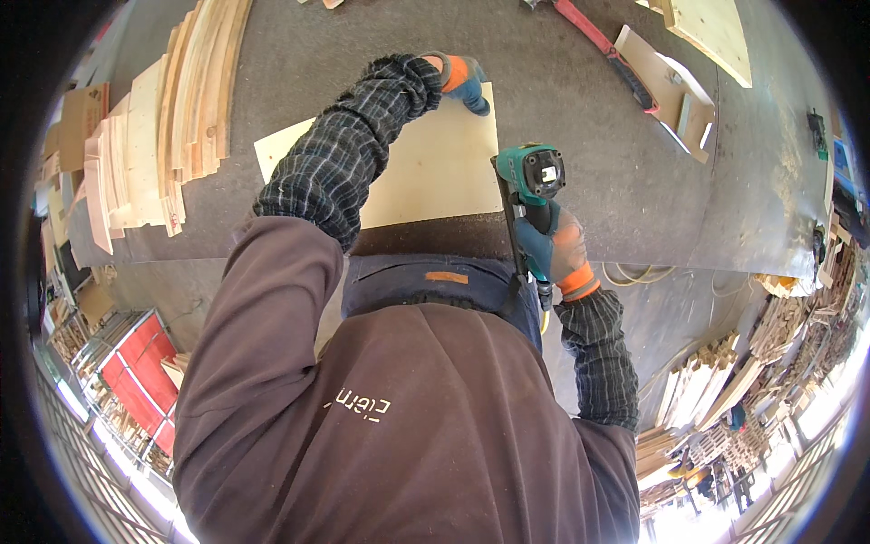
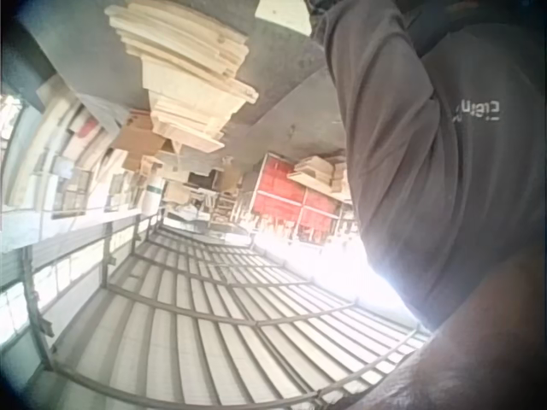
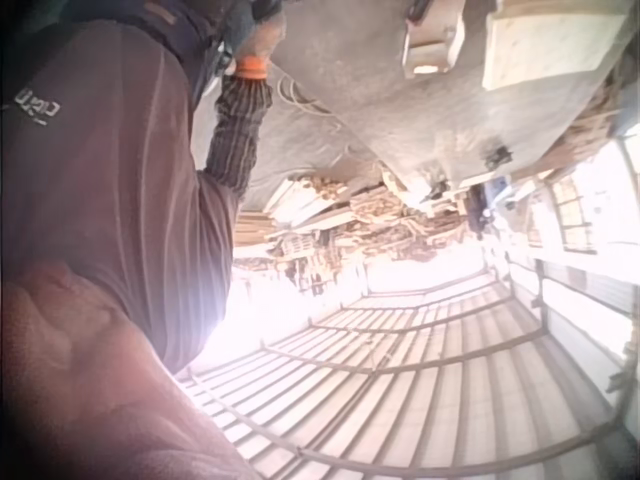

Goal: Assembling small wooden components using a pneumatic nail gun in a workshop.

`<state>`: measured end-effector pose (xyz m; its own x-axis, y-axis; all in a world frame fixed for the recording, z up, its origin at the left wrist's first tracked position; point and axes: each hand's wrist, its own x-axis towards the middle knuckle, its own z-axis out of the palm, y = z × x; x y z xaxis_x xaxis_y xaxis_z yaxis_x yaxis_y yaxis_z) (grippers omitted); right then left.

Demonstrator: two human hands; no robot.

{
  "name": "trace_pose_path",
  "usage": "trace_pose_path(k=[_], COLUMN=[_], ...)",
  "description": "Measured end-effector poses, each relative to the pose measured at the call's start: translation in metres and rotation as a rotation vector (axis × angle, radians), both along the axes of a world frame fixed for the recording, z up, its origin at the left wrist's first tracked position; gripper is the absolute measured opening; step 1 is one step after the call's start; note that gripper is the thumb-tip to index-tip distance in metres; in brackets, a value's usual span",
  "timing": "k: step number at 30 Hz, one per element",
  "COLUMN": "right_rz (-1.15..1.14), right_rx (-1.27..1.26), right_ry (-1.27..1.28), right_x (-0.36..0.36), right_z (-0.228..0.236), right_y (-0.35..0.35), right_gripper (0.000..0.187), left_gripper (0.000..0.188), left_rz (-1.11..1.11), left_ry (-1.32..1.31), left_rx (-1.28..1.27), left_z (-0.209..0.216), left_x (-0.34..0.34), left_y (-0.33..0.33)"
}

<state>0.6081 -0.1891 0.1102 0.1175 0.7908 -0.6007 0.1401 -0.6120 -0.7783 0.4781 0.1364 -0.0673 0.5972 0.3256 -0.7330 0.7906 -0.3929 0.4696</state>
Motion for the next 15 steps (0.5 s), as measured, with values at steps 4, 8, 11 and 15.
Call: trace_pose_path(k=[4,8,11,15], right_rz=[-0.01,-0.037,-0.046,-0.042], right_rx=[-0.048,-0.04,-0.032,-0.023], right_ry=[0.063,0.113,0.124,0.113], right_x=[0.002,-0.001,0.0,0.0], right_z=[-0.002,0.01,0.013,0.01], right_y=[0.002,0.009,0.013,0.029], right_gripper=[0.03,0.033,0.034,0.034], left_gripper=[0.053,0.053,0.053,0.053], left_rz=[-0.03,-0.054,-0.076,-0.11], left_ry=[-0.007,-0.012,-0.02,-0.026], left_rx=[0.006,0.013,0.02,0.038], left_z=[0.002,0.006,0.014,0.025], left_x=[0.001,-0.002,-0.001,0.001], left_y=[-0.001,-0.002,-0.004,-0.003])
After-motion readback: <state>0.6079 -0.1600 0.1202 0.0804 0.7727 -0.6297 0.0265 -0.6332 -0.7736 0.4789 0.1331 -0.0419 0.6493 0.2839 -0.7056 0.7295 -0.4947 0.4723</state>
